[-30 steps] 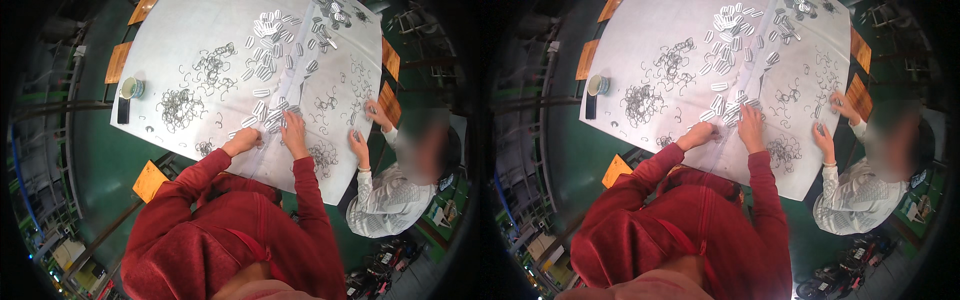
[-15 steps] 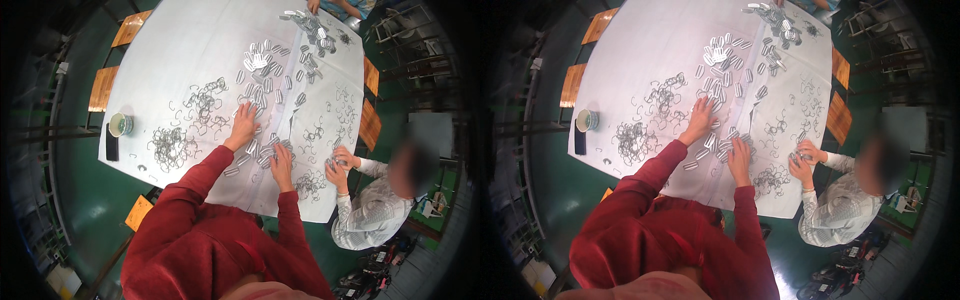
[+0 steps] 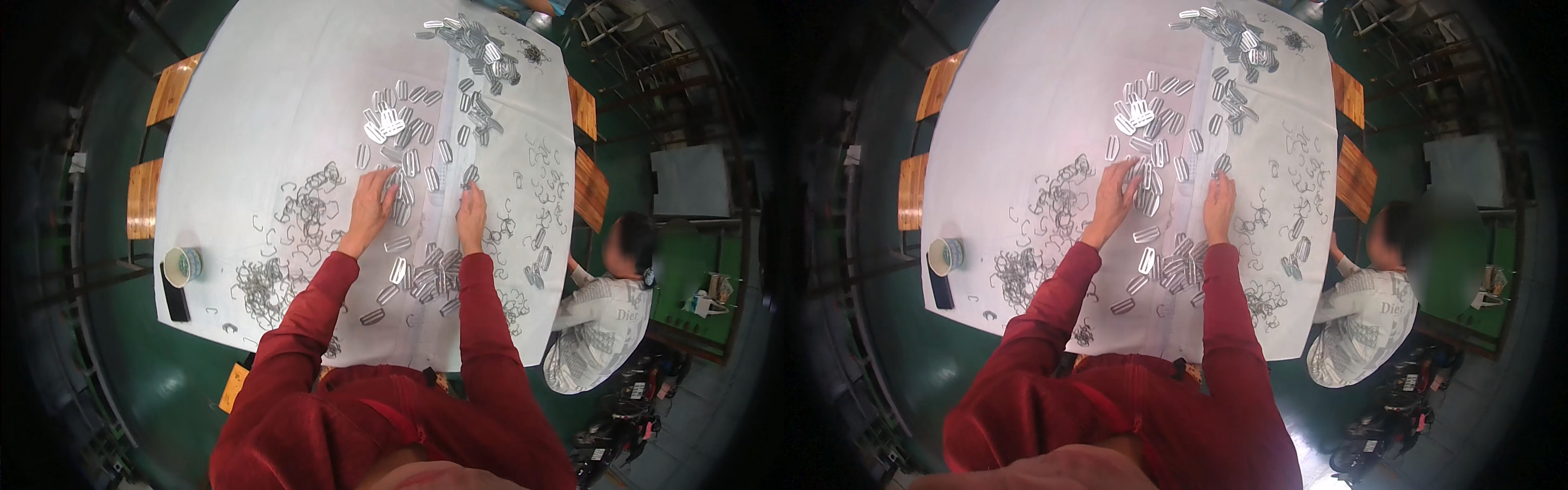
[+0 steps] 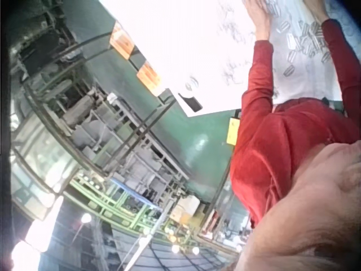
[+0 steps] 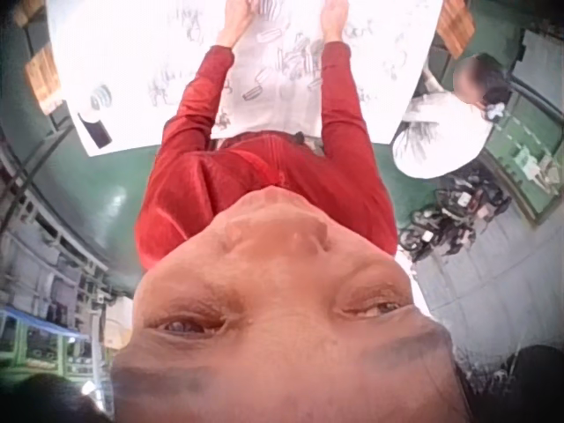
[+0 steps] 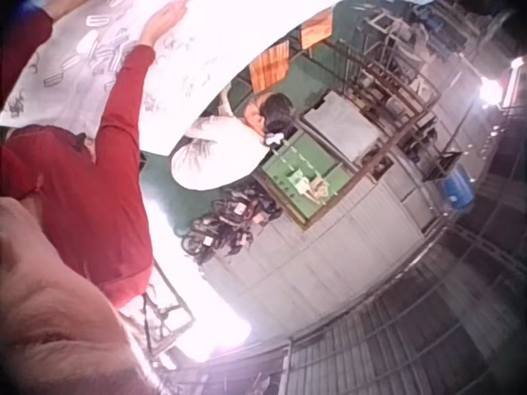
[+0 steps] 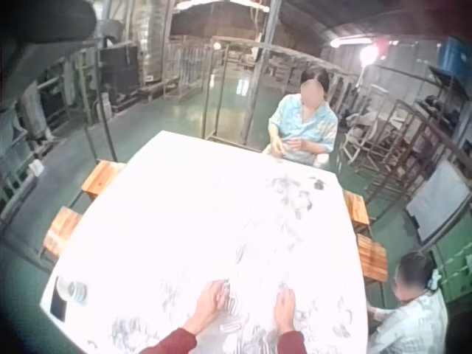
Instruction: The person assembles small metal components by hand at a table. They repeatedly pick up a metal clip and a wire loop, connect them, and place the assembled unit on the table. Other people are also working at the same table.
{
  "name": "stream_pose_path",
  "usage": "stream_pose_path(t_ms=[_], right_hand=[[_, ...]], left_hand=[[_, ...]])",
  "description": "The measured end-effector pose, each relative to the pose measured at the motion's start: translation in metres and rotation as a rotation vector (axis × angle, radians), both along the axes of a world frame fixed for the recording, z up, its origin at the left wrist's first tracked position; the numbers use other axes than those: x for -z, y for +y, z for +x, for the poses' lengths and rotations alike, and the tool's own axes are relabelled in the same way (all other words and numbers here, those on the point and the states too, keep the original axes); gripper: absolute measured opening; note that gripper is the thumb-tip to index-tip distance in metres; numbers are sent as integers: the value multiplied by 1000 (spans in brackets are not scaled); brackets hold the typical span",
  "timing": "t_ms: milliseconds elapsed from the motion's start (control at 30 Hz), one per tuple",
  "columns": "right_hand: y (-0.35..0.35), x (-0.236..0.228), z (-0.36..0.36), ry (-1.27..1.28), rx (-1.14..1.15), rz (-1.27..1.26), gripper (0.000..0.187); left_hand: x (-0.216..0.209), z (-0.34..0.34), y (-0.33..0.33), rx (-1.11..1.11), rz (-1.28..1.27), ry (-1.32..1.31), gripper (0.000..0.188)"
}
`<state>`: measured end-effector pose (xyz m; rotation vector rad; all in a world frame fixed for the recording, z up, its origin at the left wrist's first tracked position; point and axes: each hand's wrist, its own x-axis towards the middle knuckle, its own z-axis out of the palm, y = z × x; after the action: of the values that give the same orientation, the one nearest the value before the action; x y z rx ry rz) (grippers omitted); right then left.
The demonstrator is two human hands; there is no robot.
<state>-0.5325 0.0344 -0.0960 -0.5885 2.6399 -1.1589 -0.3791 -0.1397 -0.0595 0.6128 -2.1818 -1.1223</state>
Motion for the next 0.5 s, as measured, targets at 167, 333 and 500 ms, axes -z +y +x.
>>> stream_pose_path(t_ms=[167,333,500], right_hand=[[-22,45,-32,293,85,99,42],[-38,51,-26,422,32,492,41],[-37,47,-26,394,9,492,41]], left_hand=[[12,-49,-52,-74,-159,-113,52],[76,-85,-115,-127,-139,-369,55],[101,-125,-123,-208,-151,-328,55]])
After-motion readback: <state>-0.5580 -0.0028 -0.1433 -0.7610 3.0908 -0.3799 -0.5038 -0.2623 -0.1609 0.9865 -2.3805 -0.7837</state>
